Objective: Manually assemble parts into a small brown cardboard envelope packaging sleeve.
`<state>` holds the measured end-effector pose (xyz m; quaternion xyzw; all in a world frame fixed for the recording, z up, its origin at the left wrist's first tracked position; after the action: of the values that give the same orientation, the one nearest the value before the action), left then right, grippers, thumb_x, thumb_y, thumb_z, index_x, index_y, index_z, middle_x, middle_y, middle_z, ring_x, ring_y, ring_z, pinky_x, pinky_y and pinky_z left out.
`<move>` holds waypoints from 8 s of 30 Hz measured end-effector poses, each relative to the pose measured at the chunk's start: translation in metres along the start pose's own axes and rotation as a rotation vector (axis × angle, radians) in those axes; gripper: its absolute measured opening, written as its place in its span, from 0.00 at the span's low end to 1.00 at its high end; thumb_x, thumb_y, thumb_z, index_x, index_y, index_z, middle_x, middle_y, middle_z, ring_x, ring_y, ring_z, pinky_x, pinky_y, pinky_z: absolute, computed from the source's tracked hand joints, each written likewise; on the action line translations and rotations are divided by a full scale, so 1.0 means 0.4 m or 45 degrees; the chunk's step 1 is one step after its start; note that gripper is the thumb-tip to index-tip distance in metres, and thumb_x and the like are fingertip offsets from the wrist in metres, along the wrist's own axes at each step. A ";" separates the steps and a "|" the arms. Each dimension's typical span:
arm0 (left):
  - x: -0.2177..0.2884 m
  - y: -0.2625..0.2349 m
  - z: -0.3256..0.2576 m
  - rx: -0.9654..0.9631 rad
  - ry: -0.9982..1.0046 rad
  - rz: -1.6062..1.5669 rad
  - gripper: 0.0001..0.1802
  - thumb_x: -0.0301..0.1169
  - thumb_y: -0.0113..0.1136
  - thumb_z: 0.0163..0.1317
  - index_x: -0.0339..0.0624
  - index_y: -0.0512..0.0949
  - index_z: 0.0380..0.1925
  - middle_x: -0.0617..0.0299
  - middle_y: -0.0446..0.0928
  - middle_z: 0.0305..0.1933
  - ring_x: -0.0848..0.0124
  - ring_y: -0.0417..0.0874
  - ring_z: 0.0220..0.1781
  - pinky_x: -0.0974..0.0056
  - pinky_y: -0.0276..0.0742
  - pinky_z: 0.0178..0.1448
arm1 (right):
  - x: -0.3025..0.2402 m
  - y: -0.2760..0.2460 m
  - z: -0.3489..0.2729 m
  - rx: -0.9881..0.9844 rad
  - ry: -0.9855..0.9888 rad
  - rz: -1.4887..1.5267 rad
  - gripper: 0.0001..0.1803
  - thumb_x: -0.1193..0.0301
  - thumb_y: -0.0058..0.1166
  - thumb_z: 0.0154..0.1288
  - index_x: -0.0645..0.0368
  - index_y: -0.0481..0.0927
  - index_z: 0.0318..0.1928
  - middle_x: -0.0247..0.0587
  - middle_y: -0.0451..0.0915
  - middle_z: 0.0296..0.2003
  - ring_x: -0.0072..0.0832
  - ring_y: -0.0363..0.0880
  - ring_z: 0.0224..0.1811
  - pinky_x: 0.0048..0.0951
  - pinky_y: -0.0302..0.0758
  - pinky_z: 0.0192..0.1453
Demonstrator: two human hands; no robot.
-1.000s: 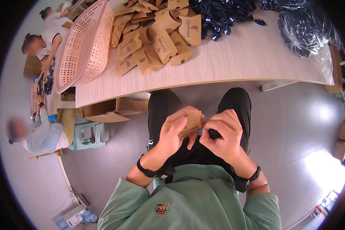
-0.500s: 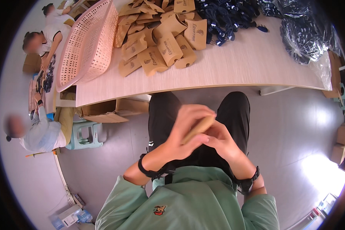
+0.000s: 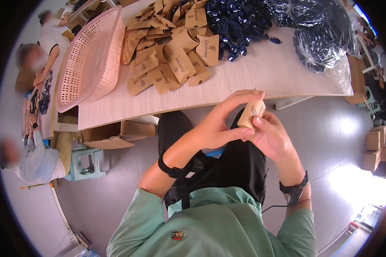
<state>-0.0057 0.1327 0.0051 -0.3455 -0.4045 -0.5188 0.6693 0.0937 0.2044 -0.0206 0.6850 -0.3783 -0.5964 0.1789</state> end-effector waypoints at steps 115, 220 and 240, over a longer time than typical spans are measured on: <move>-0.002 -0.279 0.097 0.715 -0.298 1.986 0.23 0.34 0.63 0.57 0.48 0.74 0.54 0.61 0.78 0.47 0.60 0.74 0.53 0.49 0.58 0.63 | -0.393 0.076 0.424 0.778 -0.835 -2.619 0.15 0.57 0.62 0.61 0.56 0.84 0.32 0.42 0.83 0.32 0.43 0.83 0.38 0.42 0.77 0.42; -0.059 -0.033 -0.434 0.508 -0.539 -0.405 0.16 0.24 0.61 0.66 0.35 0.74 0.53 0.60 0.77 0.45 0.72 0.77 0.51 0.64 0.74 0.56 | 0.303 0.153 0.026 -0.250 -0.233 -0.864 0.24 0.69 0.46 0.72 0.72 0.71 0.63 0.58 0.62 0.69 0.45 0.57 0.74 0.44 0.55 0.75; -0.098 -0.042 -0.472 0.687 -0.782 -0.575 0.12 0.25 0.58 0.69 0.34 0.74 0.51 0.64 0.76 0.45 0.76 0.78 0.47 0.66 0.76 0.55 | 0.221 0.073 -0.003 0.196 -0.565 -1.275 0.05 0.78 0.61 0.60 0.67 0.79 0.31 0.42 0.77 0.26 0.31 0.74 0.27 0.27 0.70 0.33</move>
<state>0.0071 -0.0213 -0.1113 -0.2001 -0.7695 -0.4014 0.4546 0.0862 0.1204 -0.0604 0.6502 -0.0774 -0.7092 -0.2612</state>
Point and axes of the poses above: each hand's wrist, its own z-axis towards the middle knuckle, its own y-axis out of the palm, x = y × z, the point moved 7 cm from there along z, towards the middle knuckle
